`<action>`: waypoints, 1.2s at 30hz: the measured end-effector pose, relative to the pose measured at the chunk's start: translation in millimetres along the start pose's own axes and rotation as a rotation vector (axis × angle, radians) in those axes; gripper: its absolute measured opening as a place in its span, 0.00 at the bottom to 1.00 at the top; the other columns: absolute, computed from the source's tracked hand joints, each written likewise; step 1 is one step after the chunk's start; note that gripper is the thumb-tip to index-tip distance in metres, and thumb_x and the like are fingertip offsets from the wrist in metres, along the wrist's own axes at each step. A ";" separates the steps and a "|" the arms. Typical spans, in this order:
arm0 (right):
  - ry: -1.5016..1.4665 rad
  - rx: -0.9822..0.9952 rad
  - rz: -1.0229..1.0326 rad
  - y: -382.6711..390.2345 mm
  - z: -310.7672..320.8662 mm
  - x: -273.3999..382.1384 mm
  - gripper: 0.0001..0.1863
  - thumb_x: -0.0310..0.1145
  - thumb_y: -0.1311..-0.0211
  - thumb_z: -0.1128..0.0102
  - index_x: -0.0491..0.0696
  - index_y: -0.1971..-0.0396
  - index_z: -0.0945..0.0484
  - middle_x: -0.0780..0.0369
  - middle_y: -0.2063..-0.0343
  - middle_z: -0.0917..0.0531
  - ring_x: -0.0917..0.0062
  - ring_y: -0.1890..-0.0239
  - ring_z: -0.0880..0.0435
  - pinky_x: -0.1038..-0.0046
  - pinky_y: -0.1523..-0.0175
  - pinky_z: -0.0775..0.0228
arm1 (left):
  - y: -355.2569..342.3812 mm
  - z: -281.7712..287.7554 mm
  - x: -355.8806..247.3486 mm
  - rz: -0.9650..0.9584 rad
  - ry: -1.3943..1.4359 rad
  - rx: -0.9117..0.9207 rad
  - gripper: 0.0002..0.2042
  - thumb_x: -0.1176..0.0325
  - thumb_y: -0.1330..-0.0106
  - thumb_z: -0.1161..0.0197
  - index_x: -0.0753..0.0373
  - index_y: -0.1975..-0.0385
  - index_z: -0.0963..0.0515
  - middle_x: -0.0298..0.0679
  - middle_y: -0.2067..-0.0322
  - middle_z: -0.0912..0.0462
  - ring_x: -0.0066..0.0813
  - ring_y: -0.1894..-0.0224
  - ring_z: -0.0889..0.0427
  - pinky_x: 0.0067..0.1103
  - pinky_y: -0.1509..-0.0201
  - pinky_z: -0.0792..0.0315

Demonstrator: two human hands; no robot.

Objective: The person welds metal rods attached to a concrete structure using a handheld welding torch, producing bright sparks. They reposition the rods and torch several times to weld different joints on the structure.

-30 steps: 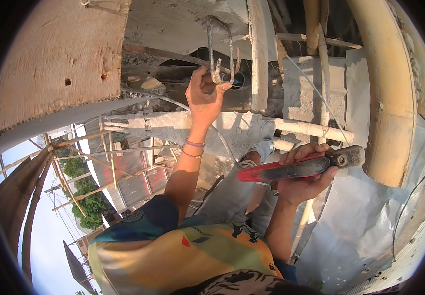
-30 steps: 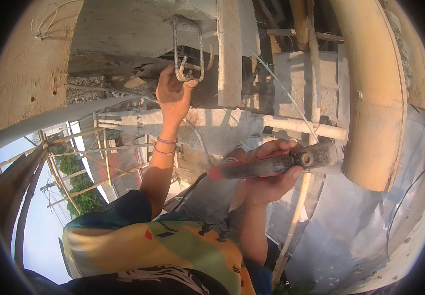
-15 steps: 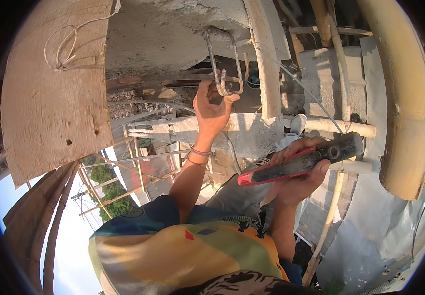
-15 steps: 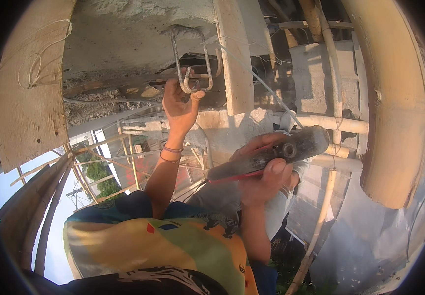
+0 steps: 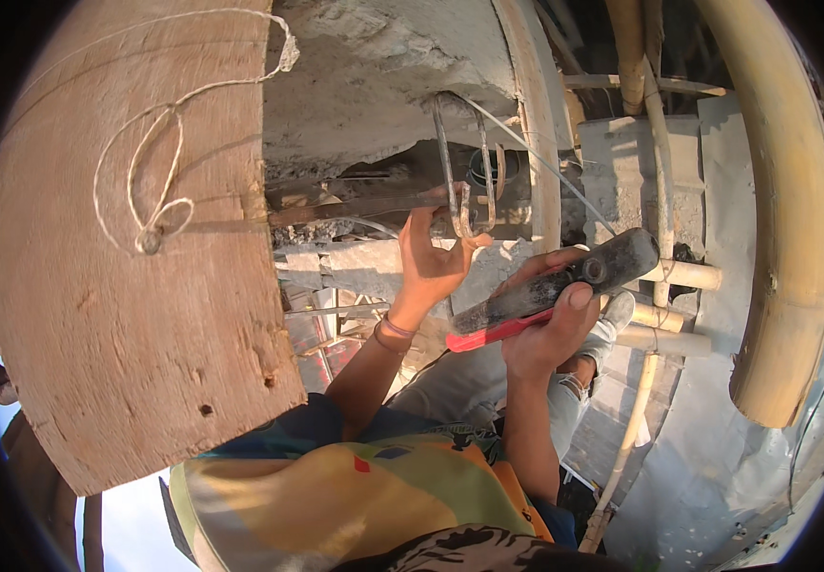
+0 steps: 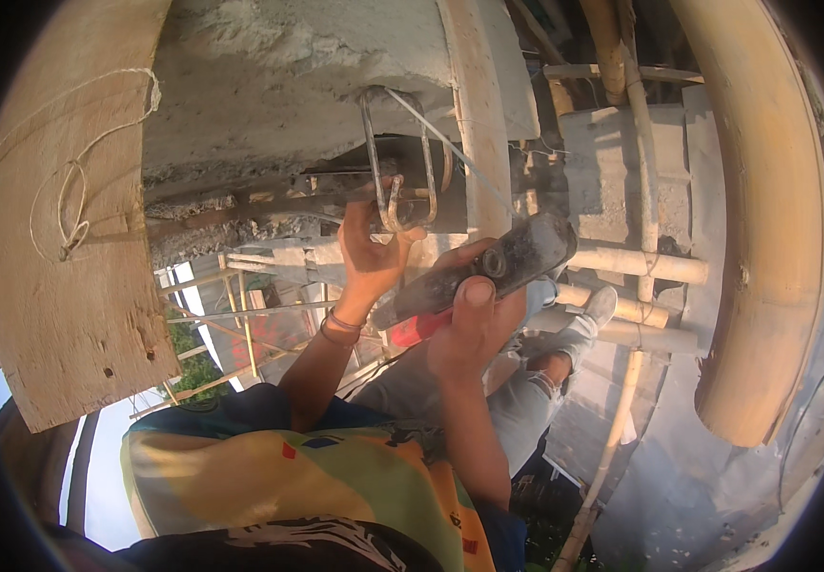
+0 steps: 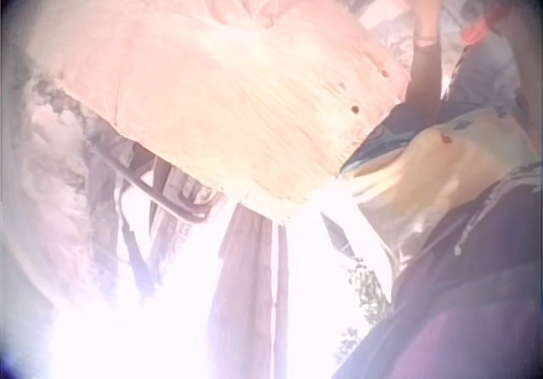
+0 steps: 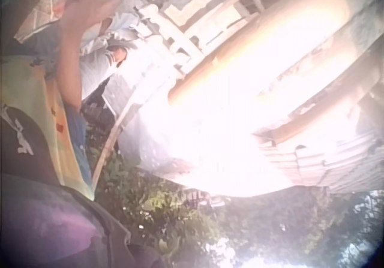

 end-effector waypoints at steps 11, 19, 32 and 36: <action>0.140 0.002 0.051 -16.2 -6.7 -11.2 0.33 0.62 0.37 0.46 0.40 0.59 0.31 0.55 0.76 0.22 0.74 0.78 0.23 0.75 0.72 0.30 | 4.9 -2.5 5.8 0.031 0.085 -0.081 0.35 0.61 0.49 0.19 0.71 0.49 0.34 0.47 0.56 0.24 0.36 0.54 0.18 0.29 0.48 0.24; 0.164 0.015 0.037 -18.1 -7.2 -9.3 0.33 0.62 0.37 0.47 0.40 0.59 0.31 0.55 0.77 0.23 0.74 0.78 0.23 0.75 0.71 0.30 | 5.1 1.2 7.3 0.041 0.047 0.028 0.40 0.64 0.47 0.20 0.70 0.41 0.42 0.49 0.49 0.26 0.37 0.49 0.19 0.29 0.44 0.22; 0.168 0.022 0.036 -19.5 -5.2 -12.1 0.33 0.62 0.37 0.46 0.41 0.60 0.30 0.56 0.75 0.22 0.74 0.75 0.22 0.75 0.69 0.30 | 1.3 0.0 0.2 0.031 0.096 -0.081 0.35 0.62 0.50 0.18 0.72 0.50 0.34 0.47 0.57 0.21 0.36 0.55 0.17 0.28 0.50 0.24; 0.164 0.027 0.030 -19.0 -4.2 -10.7 0.33 0.62 0.36 0.46 0.41 0.59 0.30 0.56 0.74 0.23 0.75 0.74 0.23 0.75 0.69 0.30 | 1.4 0.3 2.3 0.003 0.051 -0.088 0.35 0.62 0.51 0.18 0.70 0.50 0.33 0.46 0.58 0.21 0.37 0.56 0.17 0.28 0.50 0.24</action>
Point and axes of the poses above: each hand's wrist, its own y-axis away from the middle knuckle, its own z-axis out of the back of the hand, x = y × z, the point moved 2 cm from there along -y, towards the middle knuckle
